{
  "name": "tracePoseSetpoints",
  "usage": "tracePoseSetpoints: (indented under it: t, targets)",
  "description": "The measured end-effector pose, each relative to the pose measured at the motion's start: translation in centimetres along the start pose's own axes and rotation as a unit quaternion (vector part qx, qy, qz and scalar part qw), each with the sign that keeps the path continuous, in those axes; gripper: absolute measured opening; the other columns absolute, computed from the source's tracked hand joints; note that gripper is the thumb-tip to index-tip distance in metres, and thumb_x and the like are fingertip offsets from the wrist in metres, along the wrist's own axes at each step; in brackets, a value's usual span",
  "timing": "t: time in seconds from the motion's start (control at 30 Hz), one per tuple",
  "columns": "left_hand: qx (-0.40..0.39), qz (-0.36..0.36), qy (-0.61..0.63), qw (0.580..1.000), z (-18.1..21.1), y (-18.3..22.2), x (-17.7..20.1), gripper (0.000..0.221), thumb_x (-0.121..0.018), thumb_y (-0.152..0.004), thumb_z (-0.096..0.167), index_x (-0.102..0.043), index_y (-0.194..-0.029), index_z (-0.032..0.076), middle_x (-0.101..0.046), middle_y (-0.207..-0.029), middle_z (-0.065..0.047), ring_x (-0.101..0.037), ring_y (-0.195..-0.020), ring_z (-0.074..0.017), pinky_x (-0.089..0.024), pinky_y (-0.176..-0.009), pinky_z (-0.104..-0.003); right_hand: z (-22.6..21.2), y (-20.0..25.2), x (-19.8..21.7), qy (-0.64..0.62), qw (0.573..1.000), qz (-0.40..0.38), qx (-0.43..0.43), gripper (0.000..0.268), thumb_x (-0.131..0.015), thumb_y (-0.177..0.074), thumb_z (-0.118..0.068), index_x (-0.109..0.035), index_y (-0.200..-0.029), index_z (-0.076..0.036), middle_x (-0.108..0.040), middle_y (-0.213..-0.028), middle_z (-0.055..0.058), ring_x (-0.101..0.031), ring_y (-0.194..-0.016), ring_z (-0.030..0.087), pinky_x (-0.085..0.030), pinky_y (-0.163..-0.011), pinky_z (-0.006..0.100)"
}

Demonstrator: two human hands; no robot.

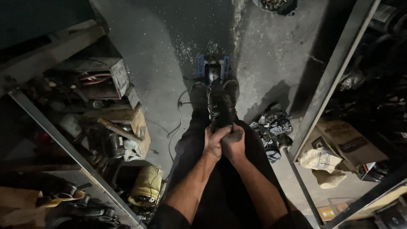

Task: Drilling a hole into a metal alternator component secured in a floor jig using a large power drill.

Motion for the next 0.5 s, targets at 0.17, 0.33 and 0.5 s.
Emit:
tracePoseSetpoints:
  t: [0.17, 0.33, 0.5]
  targets:
    - [0.015, 0.004, 0.026, 1.0, -0.4, -0.4, 0.1, 0.033, -0.07, -0.081, 0.021, -0.071, -0.105, -0.003, -0.071, -0.098, -0.007, -0.065, -0.092, -0.0197, -0.053, -0.086, -0.035, -0.9, 0.0, -0.1, 0.078, 0.996, 0.009, 0.036, 0.016, -0.061, -0.083, -0.011, -0.07, -0.09, 0.0, -0.072, -0.077, 0.006, -0.067, -0.069, 0.013, -0.053, -0.064, 0.032]
    - [0.007, 0.024, 0.027, 0.999, -0.7, -0.4, 0.4, 0.036, -0.071, -0.081, 0.021, -0.072, -0.108, -0.003, -0.072, -0.1, -0.009, -0.067, -0.092, -0.0201, -0.054, -0.086, -0.035, -0.2, -0.5, -0.2, 0.092, 0.995, 0.01, 0.043, 0.016, -0.058, -0.084, -0.01, -0.069, -0.091, -0.001, -0.073, -0.079, 0.008, -0.066, -0.073, 0.015, -0.054, -0.066, 0.035]
    - [-0.01, 0.068, 0.039, 0.997, -0.5, -0.9, 0.3, 0.038, -0.072, -0.08, 0.017, -0.07, -0.112, -0.003, -0.073, -0.102, -0.008, -0.068, -0.094, -0.0207, -0.054, -0.088, -0.036, -0.3, -1.4, -0.4, 0.105, 0.992, 0.007, 0.066, 0.024, -0.057, -0.086, -0.015, -0.068, -0.105, -0.004, -0.075, -0.09, 0.012, -0.068, -0.082, 0.021, -0.055, -0.076, 0.036]
Point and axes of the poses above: each hand's wrist, its own y-axis away from the middle knuckle, its own x-axis out of the back of the hand, z = x × y, the point moved 2 cm from there along -y, towards the middle knuckle
